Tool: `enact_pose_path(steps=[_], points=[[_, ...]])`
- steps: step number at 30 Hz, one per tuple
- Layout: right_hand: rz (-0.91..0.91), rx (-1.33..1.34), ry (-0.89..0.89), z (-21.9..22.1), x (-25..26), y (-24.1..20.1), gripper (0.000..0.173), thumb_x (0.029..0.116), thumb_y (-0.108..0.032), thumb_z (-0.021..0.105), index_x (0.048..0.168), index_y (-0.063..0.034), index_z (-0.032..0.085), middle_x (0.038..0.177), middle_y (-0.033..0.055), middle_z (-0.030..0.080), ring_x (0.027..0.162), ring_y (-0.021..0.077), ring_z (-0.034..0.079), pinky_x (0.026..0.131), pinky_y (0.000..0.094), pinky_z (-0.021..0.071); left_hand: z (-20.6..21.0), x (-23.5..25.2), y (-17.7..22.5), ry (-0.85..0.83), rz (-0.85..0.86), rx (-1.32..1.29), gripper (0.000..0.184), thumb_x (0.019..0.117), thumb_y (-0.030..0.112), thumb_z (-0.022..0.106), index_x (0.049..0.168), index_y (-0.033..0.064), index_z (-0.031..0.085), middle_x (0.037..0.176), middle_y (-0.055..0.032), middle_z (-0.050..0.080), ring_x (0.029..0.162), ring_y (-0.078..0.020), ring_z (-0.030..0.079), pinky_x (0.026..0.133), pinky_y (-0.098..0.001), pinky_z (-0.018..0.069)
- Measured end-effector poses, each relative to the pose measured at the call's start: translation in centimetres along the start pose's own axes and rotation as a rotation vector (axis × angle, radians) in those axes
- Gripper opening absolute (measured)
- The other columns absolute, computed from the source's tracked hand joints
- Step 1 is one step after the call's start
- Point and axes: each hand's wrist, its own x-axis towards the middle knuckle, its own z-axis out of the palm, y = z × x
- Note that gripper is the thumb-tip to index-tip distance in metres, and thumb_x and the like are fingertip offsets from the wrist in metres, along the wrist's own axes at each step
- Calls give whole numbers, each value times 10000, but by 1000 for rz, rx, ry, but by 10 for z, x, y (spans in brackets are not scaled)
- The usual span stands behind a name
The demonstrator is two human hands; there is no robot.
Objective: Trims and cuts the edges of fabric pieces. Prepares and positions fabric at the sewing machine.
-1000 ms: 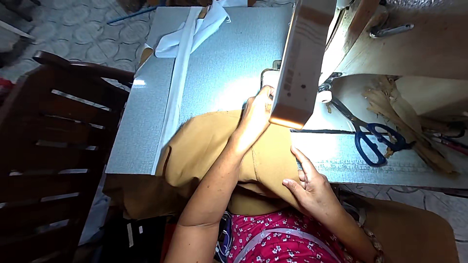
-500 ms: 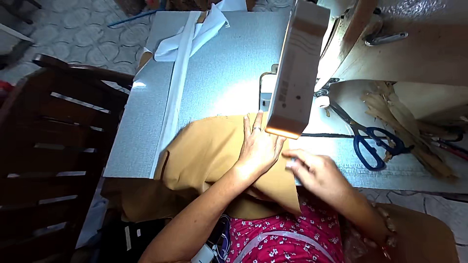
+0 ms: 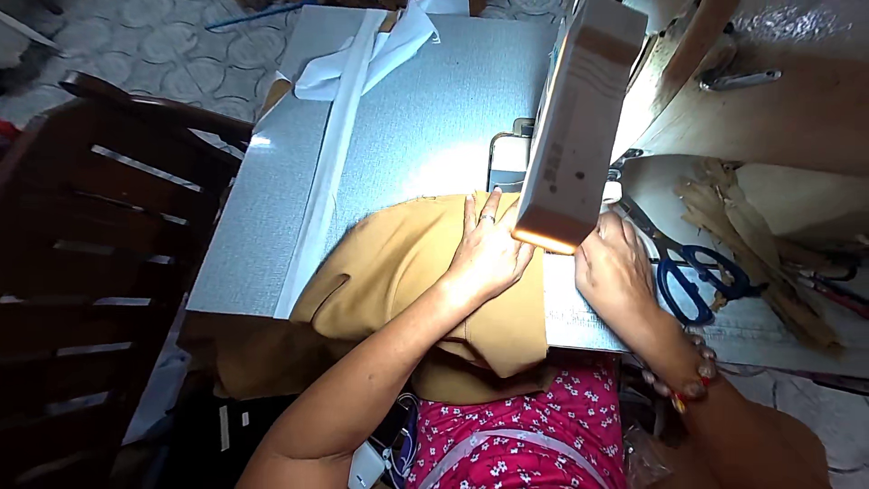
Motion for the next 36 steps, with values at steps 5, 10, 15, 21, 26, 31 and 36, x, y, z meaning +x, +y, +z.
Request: enact_pose_path(steps=[5,10,15,21,26,31,36], points=[[-250,224,114,14,-52,-11,340,949,-62,524,1183,-103,766,1224,151,715,1132,356,666,905,522,515,-3,4,-2,1,11,-18,536,1087,365,343,1532,105,492,1620,-96,421,1531,-445,268,1163,-778,53],[-415,326,118,23,-82,-25,321,935,11,497,1095,-42,770,1161,147,758,1191,330,686,1073,440,503,-3,8,-6,-8,15,-26,541,1086,369,342,1548,120,472,1623,-83,419,1534,-440,262,1173,-762,56],[-417,287,168,30,-90,-29,299,928,22,513,1080,-21,766,1135,162,762,1160,312,703,1082,404,499,3,6,-11,52,24,-57,497,1072,381,373,1429,113,590,1577,-77,483,1529,-416,291,1188,-742,62],[-403,278,197,31,-85,-31,287,926,25,515,1051,-15,770,1108,159,768,1131,310,718,1061,414,518,2,6,-16,126,65,-99,395,1038,221,419,1303,39,647,1503,-99,561,1489,-434,364,1179,-745,102],[-414,260,195,32,-74,-28,275,912,28,523,1029,-11,769,1089,155,771,1117,312,724,1042,426,532,10,19,-26,138,65,-139,406,1035,261,424,1288,49,660,1502,-88,566,1488,-418,375,1189,-735,77],[-403,244,198,33,-62,-27,256,929,-11,537,1022,-13,776,1088,154,772,1117,315,725,1038,431,537,11,31,-34,148,84,-134,390,1028,237,436,1282,41,658,1509,-95,560,1481,-402,395,1204,-709,79],[-372,262,187,36,-50,-25,257,921,-15,552,1041,-7,779,1120,156,764,1163,314,705,1075,438,512,6,49,-42,137,90,-90,378,1026,213,408,1260,47,654,1393,-131,640,1479,-412,392,1198,-712,125]])
